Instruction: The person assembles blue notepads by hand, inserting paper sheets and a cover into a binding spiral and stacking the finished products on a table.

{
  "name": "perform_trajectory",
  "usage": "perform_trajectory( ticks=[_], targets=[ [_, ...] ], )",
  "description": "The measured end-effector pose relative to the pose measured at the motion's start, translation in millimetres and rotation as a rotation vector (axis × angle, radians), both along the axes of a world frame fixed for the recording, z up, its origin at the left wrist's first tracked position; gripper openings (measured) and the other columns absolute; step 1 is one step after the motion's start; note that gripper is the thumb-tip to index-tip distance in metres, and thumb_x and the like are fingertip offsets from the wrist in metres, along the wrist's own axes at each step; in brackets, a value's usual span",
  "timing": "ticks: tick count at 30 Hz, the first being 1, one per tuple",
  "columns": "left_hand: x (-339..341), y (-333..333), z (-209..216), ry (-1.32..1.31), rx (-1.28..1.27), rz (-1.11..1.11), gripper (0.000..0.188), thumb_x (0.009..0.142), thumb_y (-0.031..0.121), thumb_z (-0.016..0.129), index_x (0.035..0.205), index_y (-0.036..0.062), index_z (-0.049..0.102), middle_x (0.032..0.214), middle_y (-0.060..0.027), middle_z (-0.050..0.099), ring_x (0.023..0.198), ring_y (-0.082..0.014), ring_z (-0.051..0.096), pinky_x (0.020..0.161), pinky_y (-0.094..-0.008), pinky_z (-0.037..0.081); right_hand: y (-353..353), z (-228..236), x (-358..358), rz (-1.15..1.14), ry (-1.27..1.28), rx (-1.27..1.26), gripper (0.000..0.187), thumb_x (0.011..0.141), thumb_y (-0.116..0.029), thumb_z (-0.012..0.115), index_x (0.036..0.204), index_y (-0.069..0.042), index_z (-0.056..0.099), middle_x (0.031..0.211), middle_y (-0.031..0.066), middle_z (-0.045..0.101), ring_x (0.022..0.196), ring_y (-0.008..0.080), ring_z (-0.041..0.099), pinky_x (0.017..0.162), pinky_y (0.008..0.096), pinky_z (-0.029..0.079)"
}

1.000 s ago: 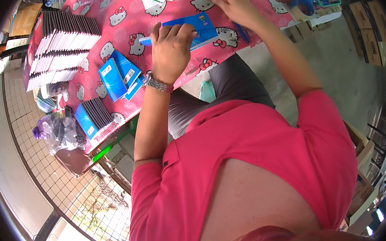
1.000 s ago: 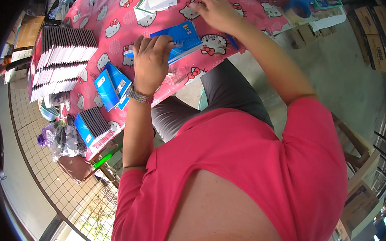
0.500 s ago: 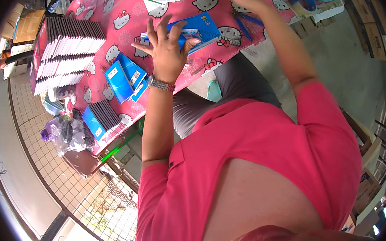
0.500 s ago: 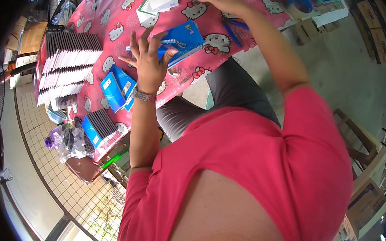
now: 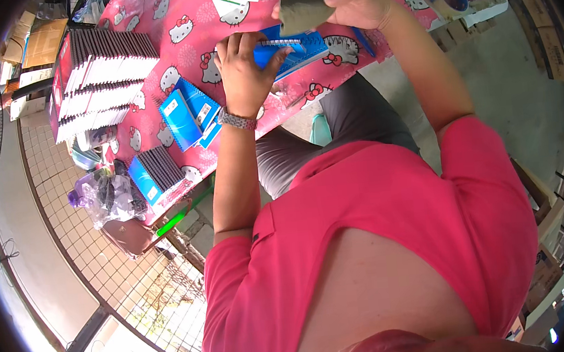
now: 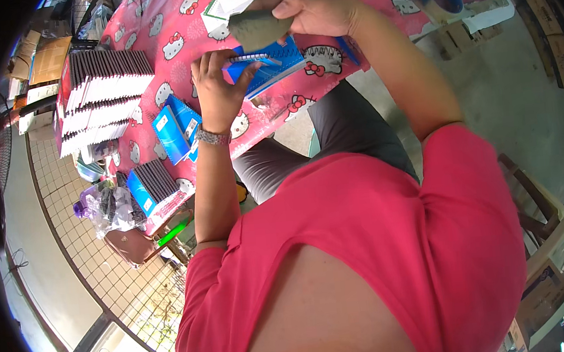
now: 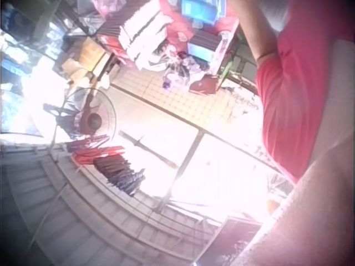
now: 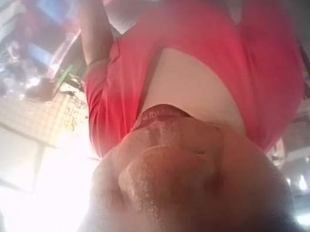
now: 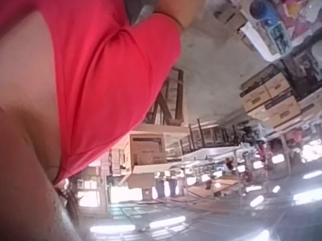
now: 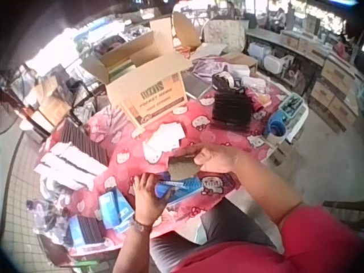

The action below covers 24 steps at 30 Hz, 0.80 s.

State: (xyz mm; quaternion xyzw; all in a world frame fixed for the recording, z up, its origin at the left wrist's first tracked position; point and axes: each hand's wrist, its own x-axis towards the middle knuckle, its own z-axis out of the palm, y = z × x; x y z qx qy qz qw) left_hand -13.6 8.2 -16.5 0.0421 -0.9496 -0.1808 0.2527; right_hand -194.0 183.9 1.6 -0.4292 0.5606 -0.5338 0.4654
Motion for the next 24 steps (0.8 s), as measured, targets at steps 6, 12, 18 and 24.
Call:
perform_trajectory(
  ticks=[6,12,18,24],
  targets=[
    [0,6,7,0.053,-0.006,-0.021,0.04,0.069,0.029,0.085,0.094,0.0062,0.063,0.09,-0.0071,0.063,0.087,-0.0295,0.054,0.079,-0.0413,0.043,3,-16,-3,0.092,-0.511,-0.299,0.054,0.081,-0.029,0.06,0.131,-0.009,0.057,0.121,0.0106,0.059,0.114,0.024,0.055,0.103,0.0347,0.039],
    [-2,1,6,0.054,0.041,-0.028,0.036,0.071,0.025,0.082,0.096,0.0068,0.063,0.093,-0.0077,0.064,0.089,-0.0293,0.056,0.08,-0.0407,0.043,-16,-11,-5,0.019,-0.026,-0.024,0.048,0.082,-0.031,0.06,0.122,-0.005,0.062,0.114,0.0058,0.062,0.106,0.0139,0.054,0.094,0.0296,0.039],
    [-1,-30,2,-0.006,0.098,-0.069,0.034,0.071,0.02,0.079,0.099,0.0088,0.064,0.099,-0.0112,0.06,0.094,-0.0341,0.053,0.085,-0.0436,0.044,-27,-23,-1,-0.041,-0.53,-0.242,0.05,0.081,-0.03,0.063,0.123,-0.003,0.061,0.112,0.0062,0.062,0.106,0.0136,0.055,0.096,0.0275,0.039],
    [1,-42,7,-0.091,0.37,-0.114,0.028,0.076,0.013,0.077,0.098,0.0031,0.063,0.098,-0.0122,0.063,0.088,-0.031,0.062,0.076,-0.0392,0.05,-51,-18,-14,0.099,-0.13,-0.054,0.051,0.08,-0.034,0.064,0.12,-0.003,0.063,0.11,0.0067,0.064,0.101,0.0139,0.058,0.092,0.0273,0.044]
  ],
)
